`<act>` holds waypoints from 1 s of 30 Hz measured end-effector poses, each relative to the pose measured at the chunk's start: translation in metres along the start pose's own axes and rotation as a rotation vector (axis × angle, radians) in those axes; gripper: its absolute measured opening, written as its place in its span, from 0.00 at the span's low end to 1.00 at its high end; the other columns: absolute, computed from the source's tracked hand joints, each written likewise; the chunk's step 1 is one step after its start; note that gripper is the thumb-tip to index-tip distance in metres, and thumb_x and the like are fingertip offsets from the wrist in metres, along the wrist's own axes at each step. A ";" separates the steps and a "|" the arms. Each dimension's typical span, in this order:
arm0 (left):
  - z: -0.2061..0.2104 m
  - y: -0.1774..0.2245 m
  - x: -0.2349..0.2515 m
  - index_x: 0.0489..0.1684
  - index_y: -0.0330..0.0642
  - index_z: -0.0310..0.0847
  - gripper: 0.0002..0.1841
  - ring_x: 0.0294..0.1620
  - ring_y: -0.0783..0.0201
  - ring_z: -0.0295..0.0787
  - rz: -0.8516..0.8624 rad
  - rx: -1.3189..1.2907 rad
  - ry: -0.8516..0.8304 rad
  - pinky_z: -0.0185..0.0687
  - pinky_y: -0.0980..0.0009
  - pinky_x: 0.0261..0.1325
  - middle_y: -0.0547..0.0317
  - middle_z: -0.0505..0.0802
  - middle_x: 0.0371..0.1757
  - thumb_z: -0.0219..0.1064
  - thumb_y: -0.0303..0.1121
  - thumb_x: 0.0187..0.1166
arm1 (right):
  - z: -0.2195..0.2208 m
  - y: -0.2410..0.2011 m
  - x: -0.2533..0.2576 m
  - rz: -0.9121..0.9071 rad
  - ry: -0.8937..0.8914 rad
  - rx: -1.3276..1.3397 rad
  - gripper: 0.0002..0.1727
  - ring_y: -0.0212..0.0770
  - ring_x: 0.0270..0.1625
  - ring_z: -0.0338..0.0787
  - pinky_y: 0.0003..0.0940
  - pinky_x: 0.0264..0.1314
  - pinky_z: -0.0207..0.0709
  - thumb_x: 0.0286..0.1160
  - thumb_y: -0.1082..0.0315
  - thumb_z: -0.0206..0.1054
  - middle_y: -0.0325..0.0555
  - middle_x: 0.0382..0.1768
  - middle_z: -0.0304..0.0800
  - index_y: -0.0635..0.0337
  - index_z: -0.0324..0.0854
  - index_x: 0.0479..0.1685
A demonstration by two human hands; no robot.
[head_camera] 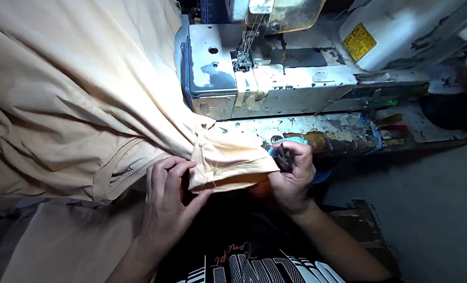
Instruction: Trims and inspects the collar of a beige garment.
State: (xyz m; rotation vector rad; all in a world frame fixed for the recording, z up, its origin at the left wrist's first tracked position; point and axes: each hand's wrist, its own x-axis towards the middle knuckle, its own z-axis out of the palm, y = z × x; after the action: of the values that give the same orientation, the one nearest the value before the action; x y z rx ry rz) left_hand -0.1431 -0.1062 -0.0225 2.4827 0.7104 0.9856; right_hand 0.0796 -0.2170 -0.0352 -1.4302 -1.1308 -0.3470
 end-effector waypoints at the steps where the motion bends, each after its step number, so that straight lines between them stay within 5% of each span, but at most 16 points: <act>1: 0.002 0.012 0.000 0.63 0.52 0.78 0.28 0.73 0.59 0.73 0.045 -0.044 0.043 0.69 0.60 0.76 0.56 0.81 0.65 0.76 0.57 0.71 | 0.002 -0.002 -0.002 -0.008 -0.023 0.022 0.17 0.22 0.48 0.87 0.18 0.55 0.81 0.68 0.73 0.71 0.37 0.45 0.88 0.56 0.75 0.56; 4: 0.028 0.035 0.014 0.61 0.59 0.79 0.19 0.69 0.61 0.74 0.245 -0.082 0.129 0.68 0.63 0.74 0.60 0.79 0.60 0.73 0.52 0.77 | 0.008 -0.014 -0.002 -0.042 -0.067 0.058 0.19 0.23 0.51 0.88 0.19 0.57 0.82 0.67 0.74 0.71 0.39 0.48 0.88 0.58 0.74 0.58; 7: 0.050 0.027 0.041 0.59 0.40 0.86 0.17 0.42 0.53 0.85 0.364 -0.090 0.188 0.81 0.59 0.43 0.49 0.87 0.41 0.68 0.29 0.71 | 0.012 -0.025 0.003 -0.111 -0.091 -0.095 0.20 0.33 0.40 0.88 0.25 0.42 0.82 0.67 0.74 0.71 0.47 0.43 0.88 0.60 0.76 0.59; 8: 0.042 0.025 0.047 0.58 0.35 0.86 0.16 0.39 0.56 0.86 0.346 -0.144 0.195 0.84 0.63 0.41 0.48 0.88 0.39 0.66 0.26 0.72 | 0.015 -0.026 0.003 -0.117 -0.105 -0.144 0.21 0.37 0.35 0.87 0.30 0.34 0.81 0.66 0.74 0.71 0.49 0.41 0.88 0.61 0.78 0.61; 11: -0.010 0.013 0.047 0.59 0.32 0.77 0.13 0.49 0.75 0.85 0.206 -0.222 0.338 0.83 0.78 0.56 0.55 0.88 0.51 0.61 0.24 0.80 | 0.024 -0.018 -0.010 -0.068 -0.142 -0.210 0.29 0.45 0.26 0.81 0.38 0.21 0.73 0.56 0.78 0.69 0.53 0.37 0.84 0.60 0.79 0.66; 14: -0.036 -0.020 0.025 0.65 0.38 0.68 0.17 0.43 0.86 0.76 -0.081 -0.277 0.497 0.76 0.85 0.50 0.72 0.80 0.48 0.54 0.19 0.79 | 0.033 -0.017 -0.027 -0.036 -0.137 -0.100 0.30 0.42 0.30 0.82 0.36 0.28 0.74 0.58 0.72 0.72 0.52 0.41 0.85 0.59 0.75 0.68; 16: -0.029 -0.037 -0.008 0.68 0.37 0.67 0.19 0.42 0.81 0.80 -0.328 -0.286 0.438 0.81 0.79 0.48 0.68 0.82 0.46 0.55 0.20 0.79 | 0.043 -0.022 -0.035 -0.077 -0.102 -0.001 0.27 0.37 0.36 0.86 0.30 0.38 0.81 0.66 0.70 0.73 0.49 0.44 0.88 0.58 0.73 0.67; 18: -0.019 -0.042 -0.039 0.71 0.34 0.68 0.26 0.43 0.72 0.86 -0.451 -0.178 0.276 0.85 0.70 0.45 0.57 0.86 0.49 0.68 0.27 0.73 | 0.050 -0.025 -0.038 -0.119 -0.074 0.082 0.24 0.33 0.36 0.86 0.25 0.41 0.83 0.70 0.70 0.72 0.46 0.41 0.88 0.57 0.72 0.67; 20: -0.010 -0.029 -0.061 0.67 0.31 0.73 0.32 0.49 0.57 0.85 -0.271 0.011 0.254 0.83 0.62 0.47 0.40 0.84 0.57 0.79 0.41 0.70 | 0.049 -0.026 -0.037 -0.140 -0.071 0.106 0.24 0.31 0.37 0.87 0.24 0.43 0.83 0.71 0.70 0.71 0.45 0.41 0.87 0.57 0.71 0.67; 22: -0.004 -0.007 -0.060 0.60 0.49 0.73 0.25 0.59 0.64 0.77 -0.020 0.079 0.317 0.75 0.70 0.64 0.54 0.77 0.57 0.77 0.49 0.72 | 0.046 -0.028 -0.035 -0.148 -0.076 0.119 0.25 0.30 0.42 0.89 0.23 0.48 0.84 0.70 0.72 0.71 0.46 0.46 0.88 0.58 0.71 0.67; 24: 0.009 0.011 -0.037 0.57 0.58 0.73 0.19 0.62 0.67 0.74 0.189 0.050 0.339 0.69 0.72 0.70 0.63 0.76 0.56 0.75 0.47 0.75 | 0.046 -0.032 -0.031 -0.163 -0.068 0.134 0.26 0.32 0.46 0.90 0.24 0.52 0.85 0.68 0.73 0.72 0.48 0.49 0.89 0.60 0.71 0.66; 27: 0.021 0.013 0.008 0.56 0.40 0.85 0.15 0.45 0.56 0.88 0.349 0.015 0.309 0.85 0.63 0.49 0.50 0.89 0.43 0.68 0.29 0.72 | 0.047 -0.039 -0.022 -0.209 -0.055 0.074 0.26 0.34 0.42 0.90 0.27 0.46 0.85 0.67 0.71 0.72 0.48 0.47 0.90 0.59 0.72 0.66; 28: 0.014 0.014 0.019 0.55 0.35 0.86 0.14 0.39 0.58 0.90 0.351 -0.035 0.302 0.87 0.65 0.42 0.48 0.92 0.40 0.66 0.26 0.72 | 0.049 -0.040 -0.018 -0.222 -0.055 0.034 0.25 0.36 0.39 0.90 0.30 0.40 0.85 0.68 0.70 0.72 0.48 0.45 0.90 0.58 0.72 0.66; 30: -0.012 0.017 0.028 0.54 0.35 0.82 0.10 0.39 0.68 0.87 0.321 -0.101 0.345 0.85 0.74 0.45 0.52 0.90 0.43 0.64 0.29 0.80 | 0.058 -0.034 -0.011 -0.241 -0.047 -0.013 0.26 0.40 0.30 0.85 0.34 0.28 0.79 0.64 0.71 0.72 0.51 0.39 0.88 0.60 0.75 0.66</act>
State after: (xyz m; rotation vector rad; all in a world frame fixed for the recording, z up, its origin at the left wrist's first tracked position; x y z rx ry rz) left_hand -0.1288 -0.1016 0.0095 2.4080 0.3478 1.5521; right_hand 0.0244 -0.1767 -0.0373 -1.3211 -1.3455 -0.4937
